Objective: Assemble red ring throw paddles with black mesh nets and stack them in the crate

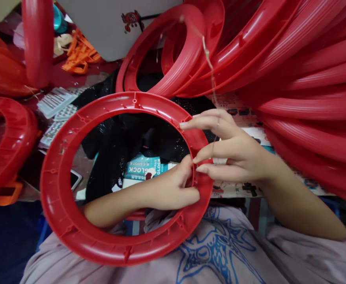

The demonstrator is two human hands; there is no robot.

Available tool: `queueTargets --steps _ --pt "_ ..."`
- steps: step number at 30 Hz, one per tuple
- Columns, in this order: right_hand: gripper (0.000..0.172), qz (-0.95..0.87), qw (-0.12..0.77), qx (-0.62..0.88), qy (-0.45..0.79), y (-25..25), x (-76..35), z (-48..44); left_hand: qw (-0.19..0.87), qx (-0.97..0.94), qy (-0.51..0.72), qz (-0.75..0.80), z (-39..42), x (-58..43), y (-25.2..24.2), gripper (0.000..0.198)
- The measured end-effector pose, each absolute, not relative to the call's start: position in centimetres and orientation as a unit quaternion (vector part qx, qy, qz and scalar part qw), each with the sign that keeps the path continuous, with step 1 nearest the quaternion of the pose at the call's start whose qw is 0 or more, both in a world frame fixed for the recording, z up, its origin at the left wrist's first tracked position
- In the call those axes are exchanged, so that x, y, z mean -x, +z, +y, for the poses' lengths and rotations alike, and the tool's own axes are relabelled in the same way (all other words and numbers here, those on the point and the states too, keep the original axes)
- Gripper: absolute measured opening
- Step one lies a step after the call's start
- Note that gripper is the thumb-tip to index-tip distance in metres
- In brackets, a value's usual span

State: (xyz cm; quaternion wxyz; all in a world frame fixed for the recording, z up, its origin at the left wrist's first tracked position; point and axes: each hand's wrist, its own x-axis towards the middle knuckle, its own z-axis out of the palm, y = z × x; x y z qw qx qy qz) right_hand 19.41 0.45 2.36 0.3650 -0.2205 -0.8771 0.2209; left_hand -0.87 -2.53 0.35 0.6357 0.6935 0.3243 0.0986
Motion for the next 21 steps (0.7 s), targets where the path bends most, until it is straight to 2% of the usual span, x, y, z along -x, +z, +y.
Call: queueTargets --steps 5,11,17,21 --pt "0.006 -0.862 0.369 0.243 0.247 2.9 -20.0 0.8 0.647 -0.681 0.098 0.327 -2.5 0.7 0.6 0.054" --pt "0.009 -0.898 0.283 0.227 0.247 3.4 -20.9 1.1 0.662 -0.666 0.102 0.328 -2.5 0.7 0.5 0.051" --pt "0.005 -0.89 0.3 0.24 0.244 3.5 -20.6 0.9 0.646 -0.69 0.121 0.302 -2.5 0.6 0.4 0.062" --pt "0.008 -0.9 0.303 0.203 0.237 3.5 -20.2 0.5 0.644 -0.693 0.137 0.293 -2.4 0.5 0.5 0.064"
